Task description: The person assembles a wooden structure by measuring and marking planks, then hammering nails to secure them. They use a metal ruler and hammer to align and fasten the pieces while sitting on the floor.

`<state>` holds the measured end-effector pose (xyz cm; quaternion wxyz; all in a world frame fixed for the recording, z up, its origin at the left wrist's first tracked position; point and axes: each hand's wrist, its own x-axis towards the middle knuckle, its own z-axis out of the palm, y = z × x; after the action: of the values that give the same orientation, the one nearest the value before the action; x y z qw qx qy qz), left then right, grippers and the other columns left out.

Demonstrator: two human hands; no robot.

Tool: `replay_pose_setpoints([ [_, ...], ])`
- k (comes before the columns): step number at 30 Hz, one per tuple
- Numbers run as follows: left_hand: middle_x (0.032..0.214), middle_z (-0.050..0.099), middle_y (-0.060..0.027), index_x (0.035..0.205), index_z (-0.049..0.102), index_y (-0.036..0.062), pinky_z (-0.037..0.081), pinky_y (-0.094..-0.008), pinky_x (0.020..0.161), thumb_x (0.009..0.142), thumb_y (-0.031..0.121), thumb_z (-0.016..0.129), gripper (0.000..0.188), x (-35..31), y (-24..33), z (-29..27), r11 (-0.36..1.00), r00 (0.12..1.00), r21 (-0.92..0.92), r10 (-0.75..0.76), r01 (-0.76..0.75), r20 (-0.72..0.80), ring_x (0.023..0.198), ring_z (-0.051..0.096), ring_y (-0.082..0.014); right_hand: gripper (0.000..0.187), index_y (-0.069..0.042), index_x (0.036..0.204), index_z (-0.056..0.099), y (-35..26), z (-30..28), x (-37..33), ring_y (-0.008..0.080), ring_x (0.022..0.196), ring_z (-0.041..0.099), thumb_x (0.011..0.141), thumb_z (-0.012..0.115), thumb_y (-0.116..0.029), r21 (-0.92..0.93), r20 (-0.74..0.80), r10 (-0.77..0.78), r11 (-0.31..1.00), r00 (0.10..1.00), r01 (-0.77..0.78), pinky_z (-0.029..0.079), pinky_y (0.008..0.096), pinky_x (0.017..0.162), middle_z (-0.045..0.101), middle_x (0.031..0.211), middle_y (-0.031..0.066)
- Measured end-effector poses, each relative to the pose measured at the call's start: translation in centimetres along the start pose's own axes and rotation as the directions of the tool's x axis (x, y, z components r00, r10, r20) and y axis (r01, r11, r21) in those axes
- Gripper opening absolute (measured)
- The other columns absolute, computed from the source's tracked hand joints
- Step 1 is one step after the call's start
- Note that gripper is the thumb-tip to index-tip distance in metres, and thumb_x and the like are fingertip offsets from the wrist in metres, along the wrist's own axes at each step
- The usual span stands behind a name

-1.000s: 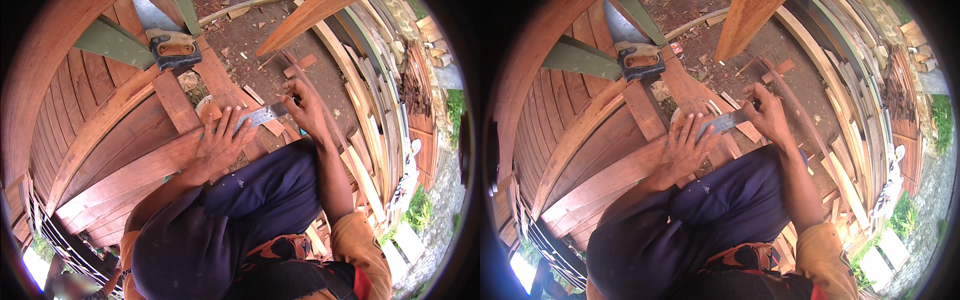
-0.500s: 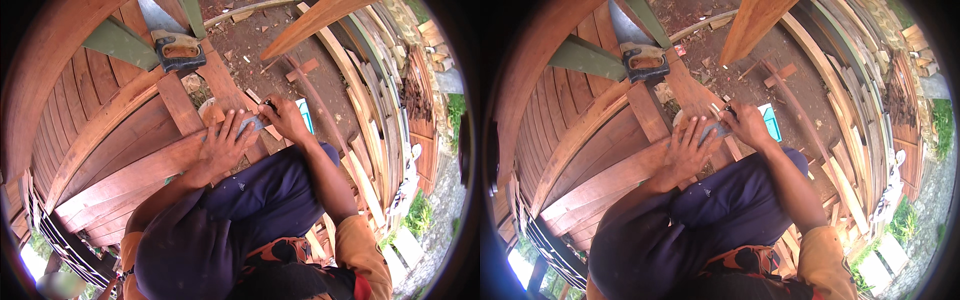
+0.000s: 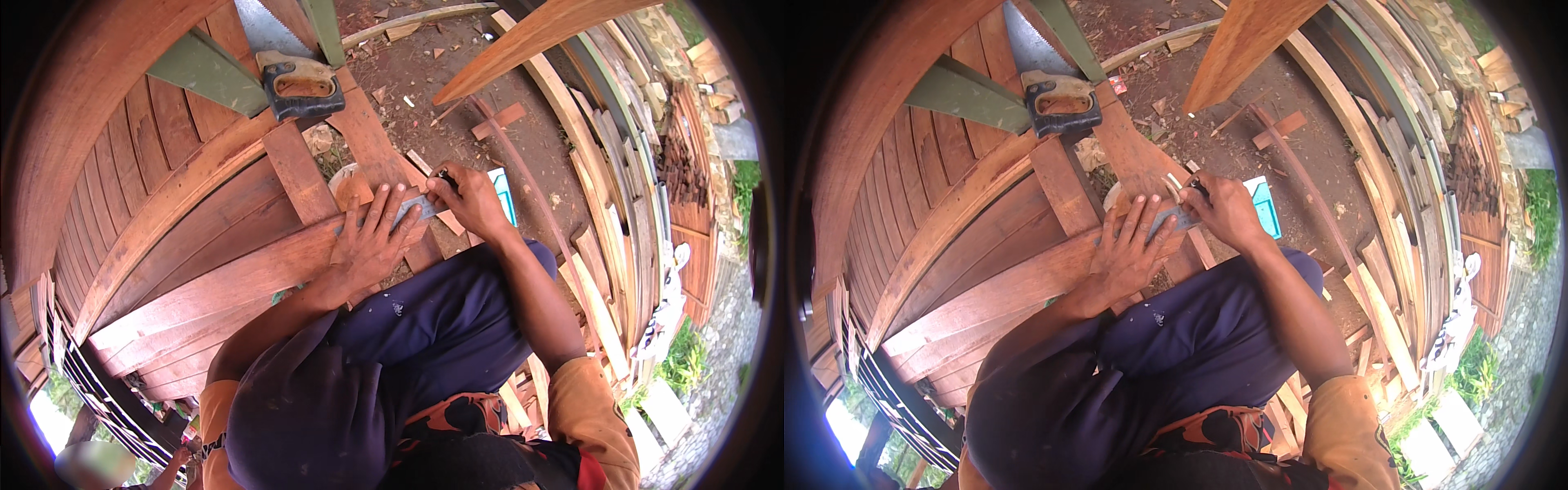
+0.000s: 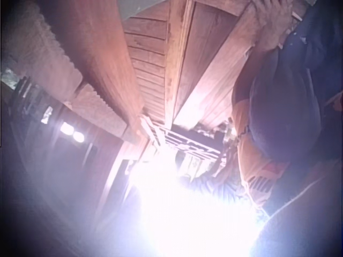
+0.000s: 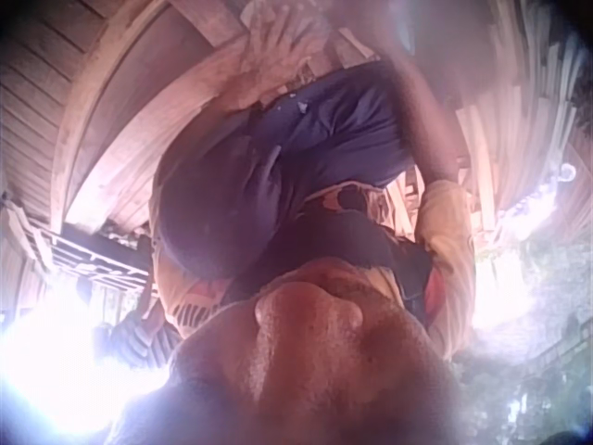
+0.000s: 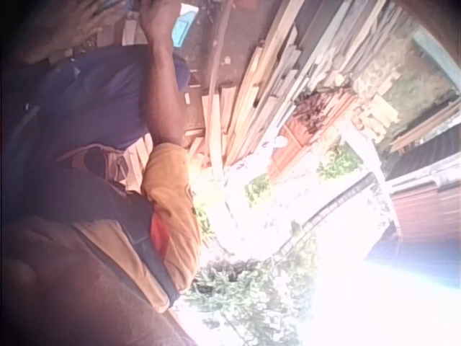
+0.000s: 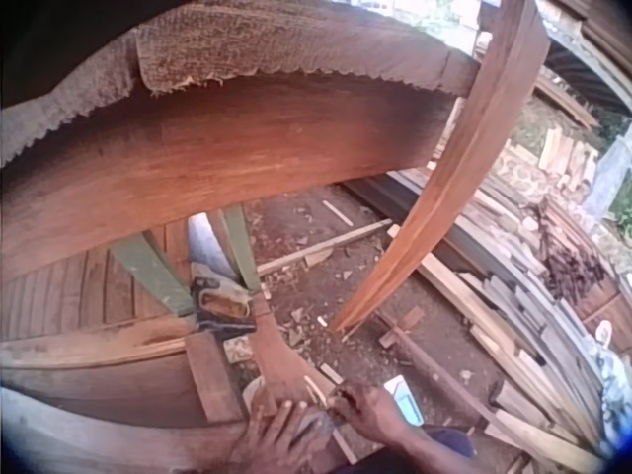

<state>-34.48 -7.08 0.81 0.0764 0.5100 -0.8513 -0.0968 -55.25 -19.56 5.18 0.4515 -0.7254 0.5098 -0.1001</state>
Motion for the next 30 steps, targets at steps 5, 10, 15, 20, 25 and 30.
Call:
replay_pose_setpoints([
  [5,0.171,0.018,-0.0224,0.162,0.038,0.0171,0.031,-0.0689,0.114,0.096,0.043,0.062,0.075,0.0,0.0,-0.3,1.000,0.998,-0.005,0.005,-0.005,0.059,0.157,0.024,-0.0396,0.020,-0.001,0.097,0.067,-0.4,-0.3,-0.1,0.0183,0.073,0.074,0.103,0.065,-0.020,-0.007,0.014,-0.023,1.000,1.000,0.023,0.057,0.0345,0.066,0.074,0.078,0.0095],
  [10,0.170,0.022,-0.0231,0.161,0.040,0.0165,0.031,-0.0668,0.113,0.086,0.045,0.075,0.088,0.0,0.1,-0.2,1.000,1.000,0.012,0.005,-0.005,0.015,0.157,0.024,-0.0385,0.018,-0.001,0.099,0.066,0.0,0.1,-0.3,0.0236,0.073,0.074,0.103,0.065,-0.018,-0.093,-0.025,-0.080,0.993,0.997,0.077,0.056,0.0363,0.066,0.072,0.077,0.0123],
  [15,0.170,0.021,-0.0238,0.161,0.039,0.0154,0.035,-0.0663,0.109,0.086,0.044,0.075,0.088,0.0,0.2,-0.3,1.000,1.000,0.018,-0.008,0.007,0.029,0.155,0.027,-0.0390,0.016,0.000,0.100,0.064,0.7,-0.6,-0.5,0.0327,0.072,0.073,0.102,0.066,-0.017,-0.188,-0.091,-0.127,0.976,0.988,0.108,0.055,0.0414,0.065,0.071,0.078,0.0170],
  [20,0.169,0.022,-0.0239,0.161,0.039,0.0137,0.036,-0.0662,0.107,0.087,0.043,0.075,0.087,0.0,0.0,-0.3,1.000,1.000,0.022,-0.002,0.001,0.016,0.154,0.029,-0.0393,0.015,-0.002,0.102,0.064,2.4,-1.5,-1.1,0.0354,0.075,0.072,0.100,0.067,-0.017,-0.328,-0.225,-0.141,0.943,0.964,0.061,0.054,0.0437,0.068,0.070,0.082,0.0208],
  [25,0.169,0.024,-0.0235,0.161,0.039,0.0128,0.030,-0.0663,0.114,0.088,0.042,0.074,0.086,0.2,-0.2,-0.5,0.999,0.999,-0.037,-0.002,0.004,0.046,0.155,0.027,-0.0396,0.019,-0.004,0.102,0.066,2.0,-4.4,-2.1,0.0418,0.082,0.068,0.099,0.065,-0.023,-0.174,-0.546,0.007,0.977,0.838,-0.122,0.051,0.0484,0.074,0.069,0.085,0.0215],
  [30,0.167,0.031,-0.0214,0.159,0.042,0.0095,0.027,-0.0618,0.121,0.096,0.037,0.067,0.073,-1.7,-0.5,-0.5,0.996,0.996,-0.041,0.079,-0.078,0.031,0.157,0.024,-0.0378,0.022,-0.004,0.105,0.067,3.7,-5.3,-2.3,0.0185,0.071,0.062,0.103,0.065,-0.025,-0.155,-0.606,0.009,0.979,0.796,-0.129,0.050,0.0348,0.068,0.067,0.077,0.0114],
])
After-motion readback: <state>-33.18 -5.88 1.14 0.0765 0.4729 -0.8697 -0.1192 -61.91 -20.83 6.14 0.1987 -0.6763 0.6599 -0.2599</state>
